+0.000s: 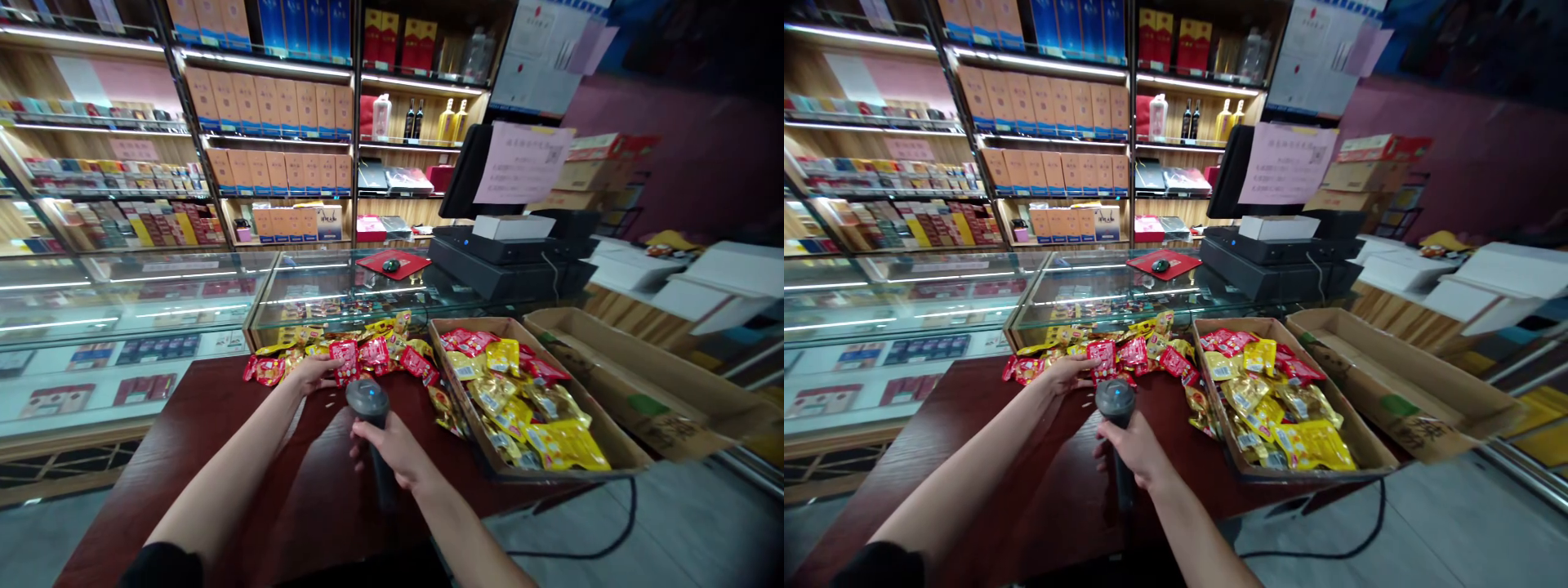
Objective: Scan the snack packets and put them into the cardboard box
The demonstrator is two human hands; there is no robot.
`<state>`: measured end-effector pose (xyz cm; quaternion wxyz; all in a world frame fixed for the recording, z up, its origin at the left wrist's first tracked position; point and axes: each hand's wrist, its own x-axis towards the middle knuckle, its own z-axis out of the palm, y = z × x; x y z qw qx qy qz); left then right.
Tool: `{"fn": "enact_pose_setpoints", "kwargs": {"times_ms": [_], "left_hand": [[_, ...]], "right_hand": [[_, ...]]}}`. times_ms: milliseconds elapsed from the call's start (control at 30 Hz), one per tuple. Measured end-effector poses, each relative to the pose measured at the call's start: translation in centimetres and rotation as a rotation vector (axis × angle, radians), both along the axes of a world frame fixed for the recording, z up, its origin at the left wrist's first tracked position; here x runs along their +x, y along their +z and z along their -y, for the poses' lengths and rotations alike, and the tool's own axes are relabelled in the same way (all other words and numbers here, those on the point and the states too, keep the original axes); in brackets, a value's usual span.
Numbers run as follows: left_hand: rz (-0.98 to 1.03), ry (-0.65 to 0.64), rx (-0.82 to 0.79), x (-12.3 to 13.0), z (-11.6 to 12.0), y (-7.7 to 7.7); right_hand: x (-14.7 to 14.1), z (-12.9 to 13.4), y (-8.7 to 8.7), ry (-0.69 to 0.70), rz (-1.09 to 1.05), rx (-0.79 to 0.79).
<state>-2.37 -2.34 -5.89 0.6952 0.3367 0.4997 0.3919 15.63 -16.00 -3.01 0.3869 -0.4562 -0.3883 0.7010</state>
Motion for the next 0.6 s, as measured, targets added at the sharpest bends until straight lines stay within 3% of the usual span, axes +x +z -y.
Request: {"fn": "enact_pose_setpoints", "kwargs": {"times_ms": [200, 600], "left_hand": [[-0.013, -0.002, -0.011, 0.35, -0.47, 0.19], [-0.023, 0.001, -0.024, 0.77, -0.59, 0.28]], "right_hand": [[-0.77, 0.89, -0.55, 0.008, 0.119, 0.008], [-0.85, 0.76, -0.46, 0.016, 0.127, 0.049]]}}
